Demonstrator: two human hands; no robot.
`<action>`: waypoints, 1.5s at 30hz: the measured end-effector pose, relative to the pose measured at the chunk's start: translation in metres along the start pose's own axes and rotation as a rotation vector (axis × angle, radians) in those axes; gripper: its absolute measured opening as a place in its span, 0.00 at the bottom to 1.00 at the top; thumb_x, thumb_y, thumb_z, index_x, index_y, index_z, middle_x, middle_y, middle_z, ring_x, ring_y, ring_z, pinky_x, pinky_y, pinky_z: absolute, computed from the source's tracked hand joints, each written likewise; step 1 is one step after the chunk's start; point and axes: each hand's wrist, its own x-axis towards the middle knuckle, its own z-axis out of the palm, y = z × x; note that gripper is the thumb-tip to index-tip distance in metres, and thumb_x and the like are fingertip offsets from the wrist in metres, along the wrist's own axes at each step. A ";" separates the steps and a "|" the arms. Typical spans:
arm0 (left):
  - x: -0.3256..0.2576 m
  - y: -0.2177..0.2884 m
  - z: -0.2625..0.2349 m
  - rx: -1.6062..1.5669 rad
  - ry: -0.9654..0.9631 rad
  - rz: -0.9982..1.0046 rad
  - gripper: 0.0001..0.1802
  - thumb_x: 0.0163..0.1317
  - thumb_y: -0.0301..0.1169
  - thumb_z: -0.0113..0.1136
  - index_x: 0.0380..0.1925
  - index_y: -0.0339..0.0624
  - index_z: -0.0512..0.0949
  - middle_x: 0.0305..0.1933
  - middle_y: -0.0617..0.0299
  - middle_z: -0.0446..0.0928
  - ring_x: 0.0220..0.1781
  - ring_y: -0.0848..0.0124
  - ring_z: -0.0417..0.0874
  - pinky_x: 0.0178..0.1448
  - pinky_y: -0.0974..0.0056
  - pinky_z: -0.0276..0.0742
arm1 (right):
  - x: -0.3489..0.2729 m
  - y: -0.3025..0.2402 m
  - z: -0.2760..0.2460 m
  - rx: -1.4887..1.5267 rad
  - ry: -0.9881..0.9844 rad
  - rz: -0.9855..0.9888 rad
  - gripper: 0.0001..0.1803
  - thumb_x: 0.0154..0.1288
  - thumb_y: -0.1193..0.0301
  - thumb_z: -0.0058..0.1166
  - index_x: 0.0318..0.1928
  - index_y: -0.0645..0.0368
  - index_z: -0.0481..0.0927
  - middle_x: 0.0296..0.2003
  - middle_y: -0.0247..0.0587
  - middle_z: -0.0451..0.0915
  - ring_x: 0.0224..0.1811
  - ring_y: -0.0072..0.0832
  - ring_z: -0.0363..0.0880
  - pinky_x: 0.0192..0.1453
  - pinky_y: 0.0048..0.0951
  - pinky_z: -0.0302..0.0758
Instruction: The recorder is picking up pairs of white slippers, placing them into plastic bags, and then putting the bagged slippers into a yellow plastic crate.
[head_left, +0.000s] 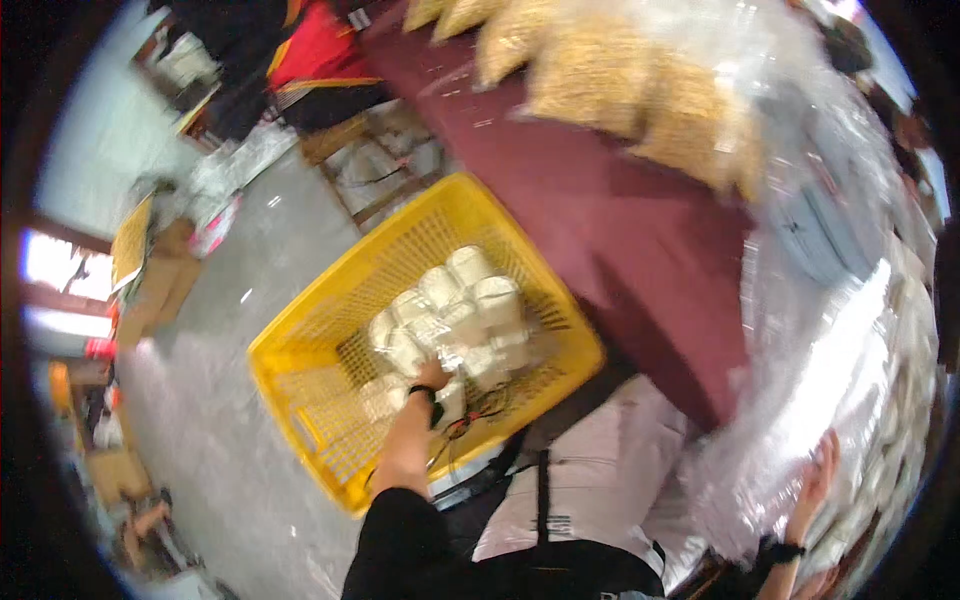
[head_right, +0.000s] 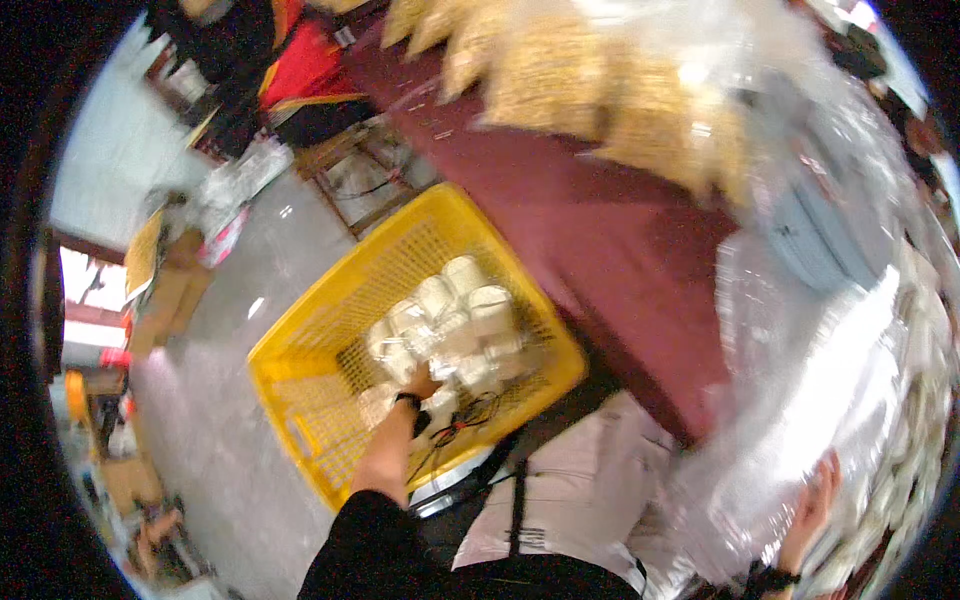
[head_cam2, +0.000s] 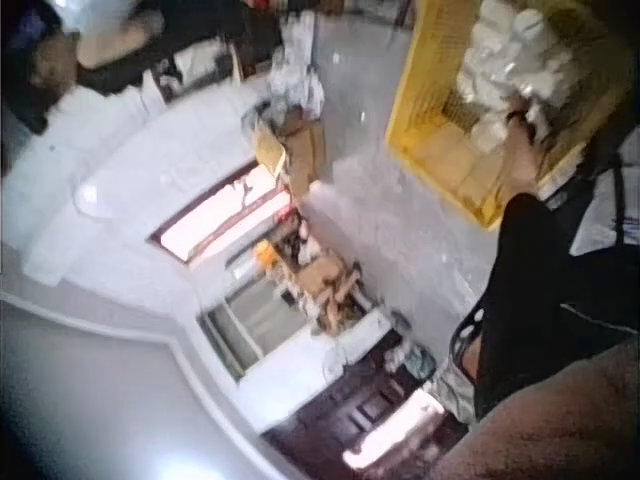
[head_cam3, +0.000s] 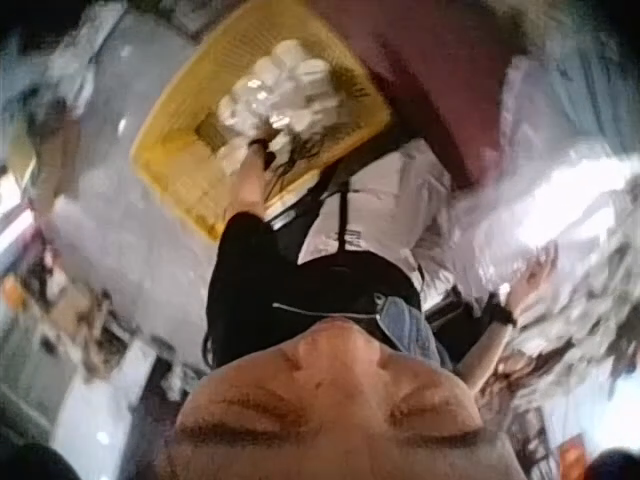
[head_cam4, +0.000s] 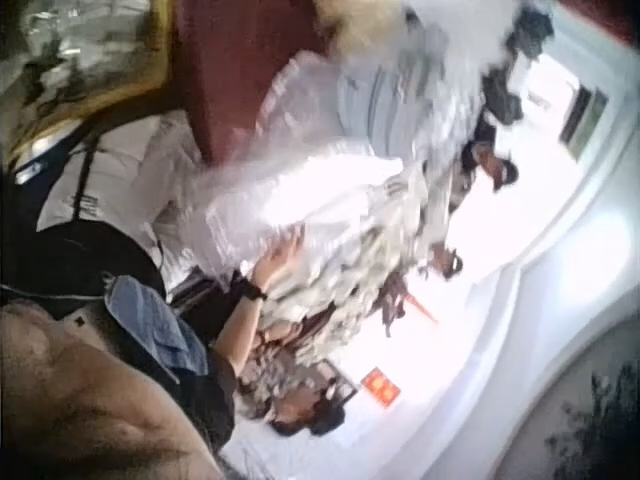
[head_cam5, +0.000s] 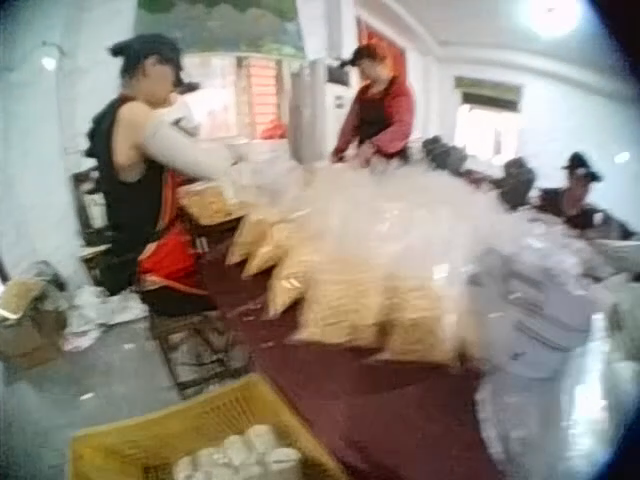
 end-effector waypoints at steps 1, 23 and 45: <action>-0.001 -0.028 -0.013 -0.002 -0.005 0.030 0.50 0.60 0.46 0.70 0.76 0.40 0.55 0.81 0.47 0.55 0.79 0.45 0.61 0.70 0.27 0.63 | 0.005 -0.001 0.012 -0.016 -0.021 0.022 0.24 0.70 0.77 0.49 0.66 0.61 0.76 0.71 0.47 0.69 0.72 0.38 0.68 0.72 0.37 0.67; -0.444 0.397 -0.075 0.743 0.365 2.018 0.37 0.55 0.48 0.73 0.66 0.55 0.75 0.73 0.58 0.70 0.79 0.50 0.61 0.75 0.29 0.53 | -0.028 0.028 -0.064 -0.256 0.269 -0.222 0.25 0.64 0.75 0.58 0.63 0.55 0.77 0.70 0.48 0.68 0.64 0.45 0.72 0.68 0.47 0.70; -0.440 0.399 -0.048 0.752 0.395 1.807 0.39 0.53 0.53 0.73 0.64 0.50 0.76 0.73 0.55 0.69 0.77 0.44 0.61 0.72 0.26 0.51 | -0.067 0.201 -0.132 -0.317 0.874 0.572 0.20 0.54 0.77 0.58 0.49 0.55 0.75 0.49 0.44 0.75 0.57 0.52 0.72 0.58 0.47 0.70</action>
